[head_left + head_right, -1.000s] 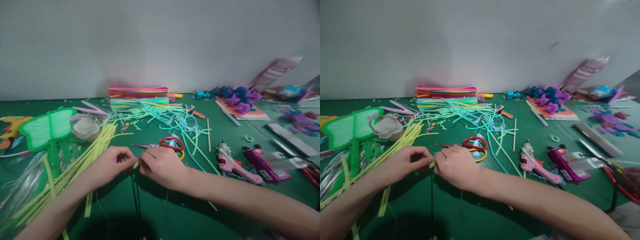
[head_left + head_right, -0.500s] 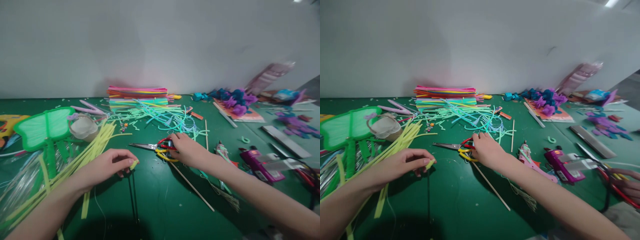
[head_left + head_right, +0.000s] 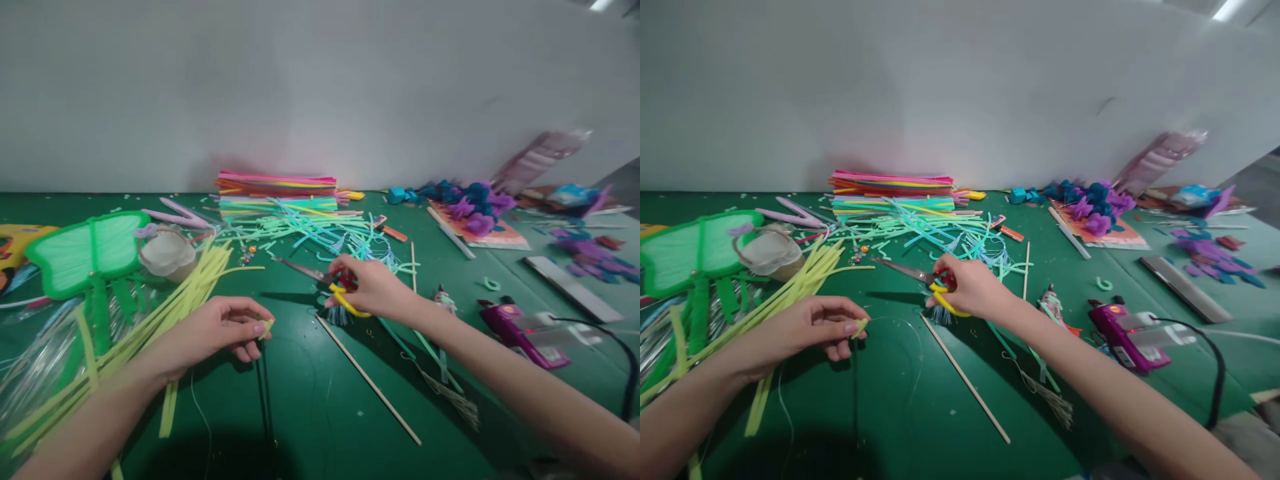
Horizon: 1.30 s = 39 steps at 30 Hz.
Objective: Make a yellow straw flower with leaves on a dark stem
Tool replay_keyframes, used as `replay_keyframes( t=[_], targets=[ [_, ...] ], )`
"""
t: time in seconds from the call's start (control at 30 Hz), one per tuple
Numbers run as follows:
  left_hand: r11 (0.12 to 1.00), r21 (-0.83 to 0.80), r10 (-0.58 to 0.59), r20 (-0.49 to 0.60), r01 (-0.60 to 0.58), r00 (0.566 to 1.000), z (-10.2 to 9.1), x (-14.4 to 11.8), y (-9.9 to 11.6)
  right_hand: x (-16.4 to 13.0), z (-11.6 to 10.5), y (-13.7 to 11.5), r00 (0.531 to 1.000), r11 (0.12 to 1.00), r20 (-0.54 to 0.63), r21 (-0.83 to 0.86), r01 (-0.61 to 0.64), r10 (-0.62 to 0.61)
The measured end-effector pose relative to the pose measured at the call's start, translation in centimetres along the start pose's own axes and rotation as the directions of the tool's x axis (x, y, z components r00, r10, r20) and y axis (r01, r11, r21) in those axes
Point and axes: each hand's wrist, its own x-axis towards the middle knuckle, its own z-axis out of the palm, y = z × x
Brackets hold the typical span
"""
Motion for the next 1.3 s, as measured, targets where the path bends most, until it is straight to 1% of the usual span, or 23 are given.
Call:
replay_keyframes(
  t=[0.03,0.1,0.17,0.27,0.33,0.37,0.43,0.47,0.53,0.7,0.83,0.97,1.07,1.2,1.3],
  targets=[
    [1.000,0.000,-0.007,0.000,0.007,1.000,-0.1,0.0,0.0,-0.2,-0.4,0.2,0.999,1.000,-0.043,0.018,0.014,-0.013],
    [1.000,0.000,-0.017,0.005,0.017,1.000,-0.2,0.1,-0.1,-0.8,-1.2,0.4,0.989,0.995,-0.105,-0.016,0.101,-0.102],
    [1.000,-0.006,-0.023,0.019,0.023,1.000,-0.3,0.1,-0.2,-1.6,-1.8,0.4,0.974,0.978,-0.116,-0.107,0.181,-0.193],
    [1.000,-0.010,-0.007,0.046,0.007,0.999,-0.4,0.3,-0.4,-2.6,-2.3,0.4,0.954,0.948,-0.170,-0.247,0.201,-0.247],
    [1.000,-0.010,0.018,0.061,-0.018,0.998,-0.4,0.5,-0.5,-2.9,-2.3,0.4,0.913,0.902,-0.212,-0.340,0.265,-0.348],
    [0.999,-0.013,0.033,0.070,-0.032,0.997,-0.4,0.6,-0.6,-2.9,-2.3,0.5,0.880,0.863,-0.209,-0.387,0.326,-0.426],
    [0.998,-0.031,0.055,0.088,-0.053,0.995,-0.3,0.8,-0.8,-2.7,-2.3,0.6,0.804,0.758,-0.138,-0.453,0.469,-0.579],
    [0.997,-0.044,0.062,0.094,-0.058,0.994,-0.2,0.9,-0.8,-2.5,-2.4,0.6,0.773,0.713,-0.095,-0.468,0.522,-0.628],
    [0.996,-0.071,0.069,0.101,-0.062,0.992,-0.1,1.1,-1.0,-2.0,-2.5,0.6,0.732,0.652,-0.028,-0.477,0.589,-0.681],
    [0.991,-0.106,0.089,0.119,-0.076,0.989,-0.2,1.6,-1.6,-0.3,-3.2,0.4,0.681,0.577,0.060,-0.481,0.660,-0.729],
    [0.990,-0.101,0.110,0.124,-0.097,0.986,-0.4,1.6,-1.7,0.7,-3.5,0.2,0.653,0.531,0.102,-0.494,0.688,-0.750],
    [0.991,-0.095,0.107,0.125,-0.095,0.986,-0.5,1.6,-1.6,1.2,-3.5,0.0,0.654,0.513,0.125,-0.518,0.685,-0.746],
    [0.991,-0.082,0.116,0.119,-0.107,0.986,-0.5,1.6,-1.4,1.5,-3.5,-0.1,0.657,0.506,0.167,-0.509,0.696,-0.735],
    [0.990,-0.088,0.123,0.130,-0.112,0.984,-0.5,1.6,-1.4,2.0,-3.9,-0.2,0.644,0.489,0.224,-0.487,0.724,-0.731],
    [0.990,-0.082,0.128,0.123,-0.118,0.984,-0.5,1.6,-1.4,2.3,-4.2,-0.2,0.635,0.475,0.242,-0.486,0.734,-0.734]
  ],
)
